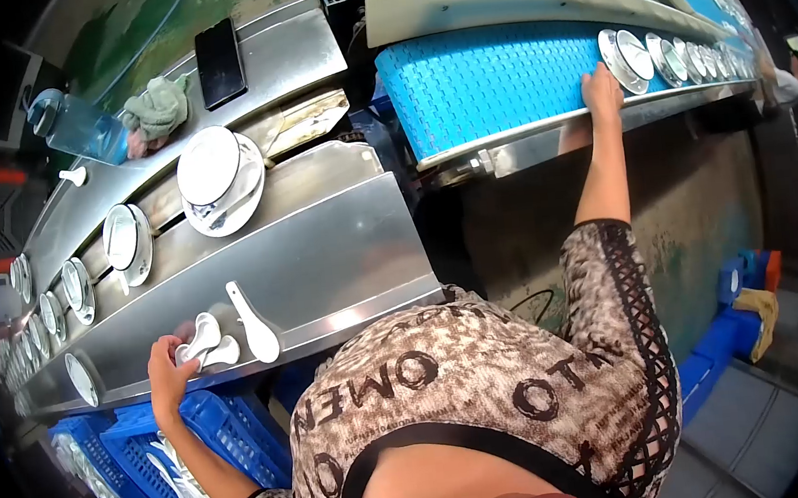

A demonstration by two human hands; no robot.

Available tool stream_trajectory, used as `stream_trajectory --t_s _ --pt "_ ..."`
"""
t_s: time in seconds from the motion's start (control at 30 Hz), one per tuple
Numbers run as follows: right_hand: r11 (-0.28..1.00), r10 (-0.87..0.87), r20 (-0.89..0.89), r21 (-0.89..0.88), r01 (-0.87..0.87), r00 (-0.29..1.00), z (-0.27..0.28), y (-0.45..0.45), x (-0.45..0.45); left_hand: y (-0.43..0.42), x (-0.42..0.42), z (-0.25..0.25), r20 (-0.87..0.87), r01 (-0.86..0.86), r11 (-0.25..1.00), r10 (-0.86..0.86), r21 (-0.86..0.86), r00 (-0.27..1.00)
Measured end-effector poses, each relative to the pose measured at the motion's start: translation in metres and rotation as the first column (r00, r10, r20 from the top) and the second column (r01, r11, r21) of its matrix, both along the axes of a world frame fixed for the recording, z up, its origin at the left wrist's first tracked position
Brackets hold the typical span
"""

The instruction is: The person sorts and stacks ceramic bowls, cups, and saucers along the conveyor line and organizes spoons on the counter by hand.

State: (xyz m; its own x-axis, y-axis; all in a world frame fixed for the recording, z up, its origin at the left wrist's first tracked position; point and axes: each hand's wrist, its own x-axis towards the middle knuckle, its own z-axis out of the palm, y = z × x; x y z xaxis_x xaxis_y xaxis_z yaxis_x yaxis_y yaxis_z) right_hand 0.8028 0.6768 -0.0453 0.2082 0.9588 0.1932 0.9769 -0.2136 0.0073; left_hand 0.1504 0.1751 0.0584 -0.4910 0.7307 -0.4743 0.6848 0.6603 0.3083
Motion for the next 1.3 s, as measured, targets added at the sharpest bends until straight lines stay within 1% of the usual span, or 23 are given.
stream_trajectory --t_s 0.03,0.1,0.17,0.27,0.33,0.4,0.43,0.5,0.57,0.6,0.63,0.67,0.7,0.77,0.8,0.9,0.93,0.97,1.03,1.1,1.2,1.23,1.3 --pt "0.996 0.019 -0.062 0.092 -0.013 0.998 -0.007 -0.002 -0.004 0.000 -0.002 -0.003 0.009 0.035 0.999 -0.035 0.042 0.999" --pt "0.954 0.121 0.169 0.254 -0.162 0.978 -0.013 0.000 0.011 -0.002 -0.010 -0.015 0.023 0.065 0.993 -0.068 0.103 0.997" --pt "0.998 -0.014 0.027 0.061 0.012 1.000 -0.006 -0.001 0.007 0.002 -0.013 -0.018 -0.003 0.184 0.955 -0.188 0.234 0.982" --pt "0.986 0.167 0.020 0.010 -0.167 0.986 -0.050 0.045 0.061 0.006 -0.014 -0.004 0.148 0.043 0.980 -0.072 0.195 0.986" --pt "0.981 0.187 -0.038 0.057 -0.185 0.982 -0.019 0.022 0.020 0.005 -0.020 0.004 0.294 -0.079 0.977 0.017 0.200 0.956" --pt "0.964 0.244 0.017 0.106 -0.244 0.970 -0.001 -0.010 -0.025 0.004 -0.027 0.010 0.271 -0.113 0.983 0.071 0.143 0.960" --pt "0.960 0.269 -0.018 0.084 -0.267 0.963 0.008 -0.025 -0.048 0.005 -0.024 0.006 0.400 -0.229 0.945 0.121 0.234 0.908" --pt "0.938 0.343 -0.079 0.086 -0.336 0.936 0.019 -0.047 -0.076 0.013 -0.028 0.002 0.403 -0.285 0.923 0.165 0.258 0.900" --pt "0.956 0.291 -0.369 0.143 -0.256 0.883 0.022 -0.055 -0.084 0.022 -0.034 -0.004 0.294 -0.237 0.938 0.159 0.254 0.943" --pt "0.934 0.294 -0.319 0.296 -0.200 0.901 0.017 -0.051 -0.077 0.023 -0.039 -0.010 0.279 -0.194 0.942 0.116 0.273 0.953" --pt "0.928 0.255 -0.330 0.346 -0.134 0.909 0.019 -0.049 -0.070 0.027 -0.038 -0.009 0.279 -0.183 0.938 0.099 0.295 0.955" --pt "0.955 0.164 -0.294 0.286 -0.077 0.942 0.013 -0.035 -0.054 0.031 -0.035 -0.008 0.277 -0.174 0.939 0.090 0.298 0.957" --pt "0.969 0.160 -0.293 0.230 -0.092 0.943 0.002 -0.017 -0.032 0.032 -0.037 -0.012 0.267 -0.127 0.947 0.046 0.296 0.963" --pt "0.950 0.254 -0.502 -0.033 -0.312 0.827 -0.033 0.034 0.017 0.037 -0.026 -0.011 0.288 -0.161 0.956 0.087 0.246 0.954" --pt "0.916 0.106 -0.820 -0.140 -0.377 0.562 -0.029 0.038 0.016 0.038 -0.021 -0.008 0.344 -0.171 0.974 0.110 0.151 0.933" --pt "0.887 0.065 -0.874 -0.171 -0.428 0.482 -0.019 0.047 0.007 0.029 0.012 -0.002 -0.015 -0.184 0.976 0.187 0.117 0.982" --pt "0.895 0.096 -0.832 -0.169 -0.414 0.546 -0.010 0.037 -0.010 0.023 0.017 -0.003 -0.148 -0.113 0.992 0.120 0.053 0.982" --pt "0.894 0.178 -0.820 -0.096 -0.437 0.545 -0.007 0.025 -0.027 0.020 0.026 -0.004 -0.169 -0.120 0.992 0.122 0.023 0.978" --pt "0.889 0.246 -0.885 0.044 -0.456 0.394 -0.005 -0.002 -0.068 0.015 0.048 -0.006 -0.218 -0.133 0.991 0.122 -0.035 0.968" --pt "0.887 0.174 -0.962 0.062 -0.458 0.208 0.002 -0.040 -0.132 0.017 0.069 -0.008 -0.355 -0.054 0.998 0.045 -0.016 0.934" --pt "0.795 0.211 -0.972 0.111 -0.596 0.100 0.019 -0.087 -0.244 0.030 0.096 -0.007 -0.360 -0.052 0.993 0.088 0.108 0.929" --pt "0.765 0.246 -0.961 0.112 -0.635 0.128 0.028 -0.102 -0.283 0.035 0.106 -0.005 -0.368 -0.044 0.992 0.085 0.118 0.926" --pt "0.679 0.273 -0.961 0.153 -0.718 0.053 0.024 -0.115 -0.352 0.035 0.121 -0.014 -0.434 0.034 0.984 0.046 0.174 0.900"
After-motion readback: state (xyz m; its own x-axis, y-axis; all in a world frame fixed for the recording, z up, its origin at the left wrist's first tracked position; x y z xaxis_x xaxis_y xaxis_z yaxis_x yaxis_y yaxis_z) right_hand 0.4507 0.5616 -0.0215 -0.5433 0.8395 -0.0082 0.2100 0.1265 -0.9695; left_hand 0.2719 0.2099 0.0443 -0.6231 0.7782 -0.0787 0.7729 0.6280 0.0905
